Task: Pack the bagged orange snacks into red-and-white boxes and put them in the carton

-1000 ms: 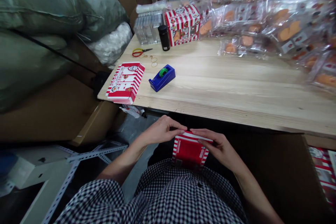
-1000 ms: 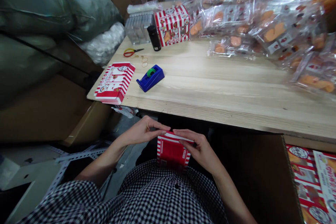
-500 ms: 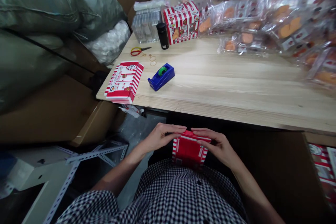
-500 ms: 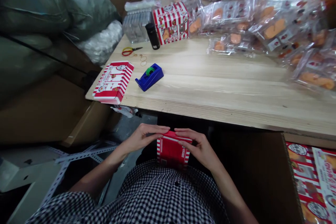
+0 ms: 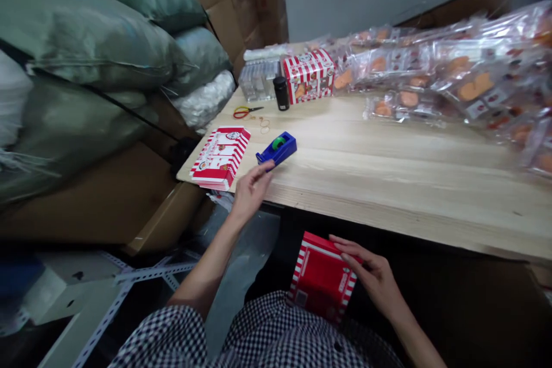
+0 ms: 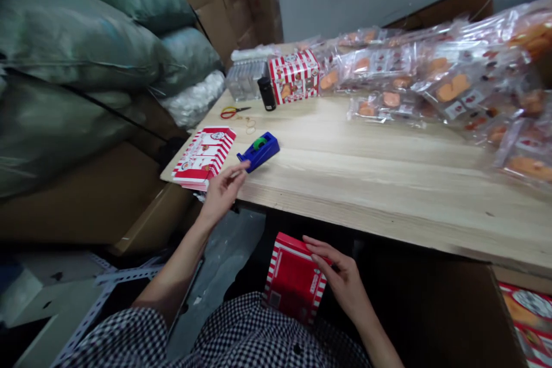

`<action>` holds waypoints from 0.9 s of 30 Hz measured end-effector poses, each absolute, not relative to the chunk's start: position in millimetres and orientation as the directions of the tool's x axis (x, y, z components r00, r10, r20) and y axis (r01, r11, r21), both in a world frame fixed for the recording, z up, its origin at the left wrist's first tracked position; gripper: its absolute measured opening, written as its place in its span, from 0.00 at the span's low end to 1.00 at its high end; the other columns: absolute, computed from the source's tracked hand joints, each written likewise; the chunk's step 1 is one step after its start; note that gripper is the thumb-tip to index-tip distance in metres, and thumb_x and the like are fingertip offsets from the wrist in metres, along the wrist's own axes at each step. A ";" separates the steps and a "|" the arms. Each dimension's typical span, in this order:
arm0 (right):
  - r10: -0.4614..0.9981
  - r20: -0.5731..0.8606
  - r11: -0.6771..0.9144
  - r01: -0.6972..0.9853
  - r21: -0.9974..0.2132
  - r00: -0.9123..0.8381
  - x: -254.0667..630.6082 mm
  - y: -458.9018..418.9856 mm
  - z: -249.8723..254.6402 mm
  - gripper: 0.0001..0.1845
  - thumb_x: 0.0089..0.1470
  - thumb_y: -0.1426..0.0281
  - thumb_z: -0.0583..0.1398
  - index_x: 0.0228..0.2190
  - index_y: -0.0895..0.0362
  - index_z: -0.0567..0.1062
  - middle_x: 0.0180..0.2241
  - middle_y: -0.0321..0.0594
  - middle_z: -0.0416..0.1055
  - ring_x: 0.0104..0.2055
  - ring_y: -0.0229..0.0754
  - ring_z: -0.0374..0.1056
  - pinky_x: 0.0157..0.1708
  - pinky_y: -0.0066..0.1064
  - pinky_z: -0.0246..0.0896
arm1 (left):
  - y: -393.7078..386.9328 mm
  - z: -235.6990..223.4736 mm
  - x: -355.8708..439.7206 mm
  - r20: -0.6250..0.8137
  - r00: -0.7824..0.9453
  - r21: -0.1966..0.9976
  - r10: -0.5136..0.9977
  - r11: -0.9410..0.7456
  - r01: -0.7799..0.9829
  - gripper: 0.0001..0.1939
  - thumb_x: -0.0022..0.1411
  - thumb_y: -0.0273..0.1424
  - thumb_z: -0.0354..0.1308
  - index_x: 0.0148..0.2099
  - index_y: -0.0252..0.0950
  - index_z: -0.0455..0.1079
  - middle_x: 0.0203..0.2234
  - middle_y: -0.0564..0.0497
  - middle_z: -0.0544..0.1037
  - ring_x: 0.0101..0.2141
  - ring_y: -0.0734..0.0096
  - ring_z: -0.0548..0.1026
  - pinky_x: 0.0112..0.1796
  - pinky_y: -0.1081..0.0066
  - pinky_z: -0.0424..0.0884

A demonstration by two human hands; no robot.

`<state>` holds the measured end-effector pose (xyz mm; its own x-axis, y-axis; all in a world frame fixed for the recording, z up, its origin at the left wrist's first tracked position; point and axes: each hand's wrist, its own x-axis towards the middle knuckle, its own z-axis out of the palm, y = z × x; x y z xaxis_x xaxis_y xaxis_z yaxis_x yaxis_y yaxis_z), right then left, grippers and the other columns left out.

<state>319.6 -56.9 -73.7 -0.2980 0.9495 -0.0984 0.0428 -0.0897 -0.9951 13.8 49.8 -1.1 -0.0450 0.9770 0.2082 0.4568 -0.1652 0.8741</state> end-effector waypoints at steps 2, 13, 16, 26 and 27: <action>0.940 -0.128 -0.123 0.034 -0.992 -0.315 322.8 -57.0 -78.9 0.14 0.62 0.61 0.60 0.47 0.48 0.81 0.59 0.44 0.71 0.62 0.54 0.65 0.62 0.52 0.58 | 84.7 -3.5 -7.5 0.264 -0.206 0.813 0.942 -0.103 0.573 0.19 0.64 0.35 0.58 0.56 0.38 0.71 0.58 0.42 0.72 0.62 0.56 0.65 0.58 0.56 0.64; 0.923 -0.144 -0.146 0.022 -0.989 -0.356 326.4 -68.3 -79.5 0.16 0.63 0.61 0.59 0.50 0.46 0.79 0.64 0.42 0.64 0.66 0.55 0.58 0.66 0.55 0.47 | 168.0 -19.8 -47.8 -0.166 -0.113 0.911 0.980 0.196 0.362 0.16 0.45 0.40 0.69 0.24 0.33 0.72 0.31 0.45 0.81 0.31 0.65 0.76 0.33 0.68 0.71; 0.930 -0.114 -0.111 0.029 -0.993 -0.348 324.3 -69.3 -77.5 0.15 0.63 0.61 0.59 0.49 0.46 0.79 0.61 0.43 0.68 0.66 0.54 0.59 0.66 0.55 0.47 | 161.8 -16.0 -49.9 -0.183 -0.090 0.950 0.979 0.200 0.241 0.19 0.41 0.43 0.72 0.26 0.32 0.74 0.38 0.40 0.82 0.35 0.62 0.77 0.35 0.66 0.73; 0.959 -0.053 -0.026 0.100 -0.995 -0.280 318.3 -66.0 -74.4 0.13 0.60 0.61 0.62 0.44 0.49 0.82 0.55 0.47 0.73 0.61 0.57 0.65 0.63 0.56 0.56 | 126.0 -47.6 -50.0 -0.009 -0.215 0.985 0.977 0.046 0.169 0.22 0.50 0.47 0.65 0.29 0.31 0.71 0.49 0.35 0.78 0.44 0.62 0.78 0.46 0.62 0.73; 0.960 -0.060 -0.032 0.107 -0.994 -0.274 316.4 -65.4 -73.5 0.12 0.59 0.62 0.63 0.43 0.50 0.82 0.54 0.47 0.74 0.59 0.57 0.67 0.61 0.54 0.59 | 125.0 -51.7 -49.1 0.007 -0.241 0.977 0.971 0.045 0.209 0.21 0.52 0.47 0.64 0.29 0.31 0.70 0.49 0.36 0.78 0.43 0.63 0.78 0.46 0.62 0.73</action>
<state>316.4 -65.4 -73.5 -0.2736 0.9599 -0.0604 0.1069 -0.0321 -0.9938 -49.1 125.0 -51.7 -0.2408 0.9706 0.0068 0.2088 0.0449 0.9769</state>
